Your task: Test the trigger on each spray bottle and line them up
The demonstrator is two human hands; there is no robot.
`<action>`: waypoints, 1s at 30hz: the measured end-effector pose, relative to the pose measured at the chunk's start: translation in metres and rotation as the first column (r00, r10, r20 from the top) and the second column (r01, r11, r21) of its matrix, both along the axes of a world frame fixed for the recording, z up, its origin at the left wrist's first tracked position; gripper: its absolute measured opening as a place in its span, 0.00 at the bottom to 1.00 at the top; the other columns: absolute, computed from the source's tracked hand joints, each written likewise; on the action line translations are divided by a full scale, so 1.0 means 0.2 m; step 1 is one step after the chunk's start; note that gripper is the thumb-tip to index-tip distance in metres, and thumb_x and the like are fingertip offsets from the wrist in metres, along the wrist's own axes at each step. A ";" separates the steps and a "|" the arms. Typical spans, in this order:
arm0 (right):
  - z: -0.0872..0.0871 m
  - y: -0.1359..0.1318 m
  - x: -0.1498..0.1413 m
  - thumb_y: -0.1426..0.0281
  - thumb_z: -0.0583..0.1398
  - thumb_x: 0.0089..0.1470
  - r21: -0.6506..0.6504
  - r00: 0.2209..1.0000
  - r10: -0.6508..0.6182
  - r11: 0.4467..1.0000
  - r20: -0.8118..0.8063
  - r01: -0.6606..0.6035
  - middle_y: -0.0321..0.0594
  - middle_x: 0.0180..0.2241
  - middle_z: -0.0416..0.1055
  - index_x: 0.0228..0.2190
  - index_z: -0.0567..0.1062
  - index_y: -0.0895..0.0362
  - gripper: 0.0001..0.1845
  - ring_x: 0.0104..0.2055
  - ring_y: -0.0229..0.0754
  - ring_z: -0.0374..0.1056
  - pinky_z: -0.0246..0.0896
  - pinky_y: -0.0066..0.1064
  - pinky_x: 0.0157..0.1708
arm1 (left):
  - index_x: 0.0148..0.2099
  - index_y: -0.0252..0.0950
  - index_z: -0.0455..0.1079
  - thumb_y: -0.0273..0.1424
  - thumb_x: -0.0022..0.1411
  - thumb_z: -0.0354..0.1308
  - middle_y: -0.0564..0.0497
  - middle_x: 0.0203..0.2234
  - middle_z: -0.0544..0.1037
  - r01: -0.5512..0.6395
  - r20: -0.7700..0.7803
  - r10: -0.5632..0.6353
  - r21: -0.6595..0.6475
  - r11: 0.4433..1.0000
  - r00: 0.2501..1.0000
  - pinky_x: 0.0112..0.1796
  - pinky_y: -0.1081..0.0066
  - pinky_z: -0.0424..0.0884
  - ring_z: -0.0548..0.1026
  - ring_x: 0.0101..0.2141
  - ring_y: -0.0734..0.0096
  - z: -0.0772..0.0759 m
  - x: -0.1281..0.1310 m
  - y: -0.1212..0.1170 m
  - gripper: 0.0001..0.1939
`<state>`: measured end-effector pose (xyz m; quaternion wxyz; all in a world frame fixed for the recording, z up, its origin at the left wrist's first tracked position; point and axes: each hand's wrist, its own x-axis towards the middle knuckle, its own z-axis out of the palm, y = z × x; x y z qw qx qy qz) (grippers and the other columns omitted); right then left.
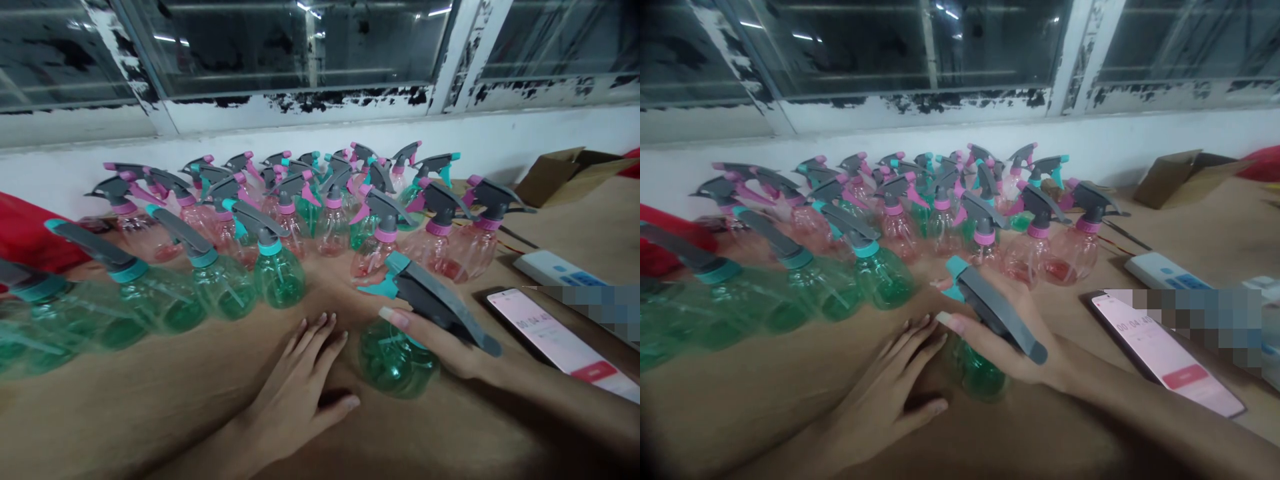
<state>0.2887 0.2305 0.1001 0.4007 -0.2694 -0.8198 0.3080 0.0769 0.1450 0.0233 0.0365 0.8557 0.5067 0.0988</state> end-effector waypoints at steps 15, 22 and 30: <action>-0.01 -0.01 -0.01 0.67 0.59 0.51 -0.116 0.991 0.068 0.990 -0.116 -0.082 0.37 0.34 0.71 0.36 0.73 0.52 0.08 0.33 0.39 0.72 0.69 0.30 0.34 | 0.64 0.33 0.51 0.50 0.64 0.48 0.43 0.64 0.49 0.008 -0.010 -0.008 0.018 1.000 1.000 0.58 0.53 0.50 0.46 0.62 0.55 0.00 0.00 0.00 0.34; -0.01 -0.01 0.00 0.67 0.59 0.52 -0.179 0.989 0.085 0.978 -0.120 -0.106 0.38 0.38 0.72 0.43 0.72 0.52 0.14 0.35 0.40 0.72 0.70 0.30 0.35 | 0.63 0.35 0.52 0.48 0.64 0.49 0.43 0.63 0.50 0.000 -0.018 0.000 0.023 1.000 1.000 0.57 0.53 0.51 0.47 0.62 0.54 0.00 0.00 0.00 0.33; -0.01 -0.01 -0.01 0.65 0.59 0.51 -0.157 0.994 0.052 0.985 -0.094 -0.066 0.38 0.30 0.69 0.39 0.73 0.54 0.12 0.29 0.40 0.69 0.67 0.31 0.30 | 0.63 0.34 0.52 0.48 0.65 0.48 0.42 0.64 0.49 0.008 -0.017 -0.008 0.034 0.999 1.000 0.57 0.52 0.51 0.45 0.62 0.54 0.00 0.01 0.00 0.32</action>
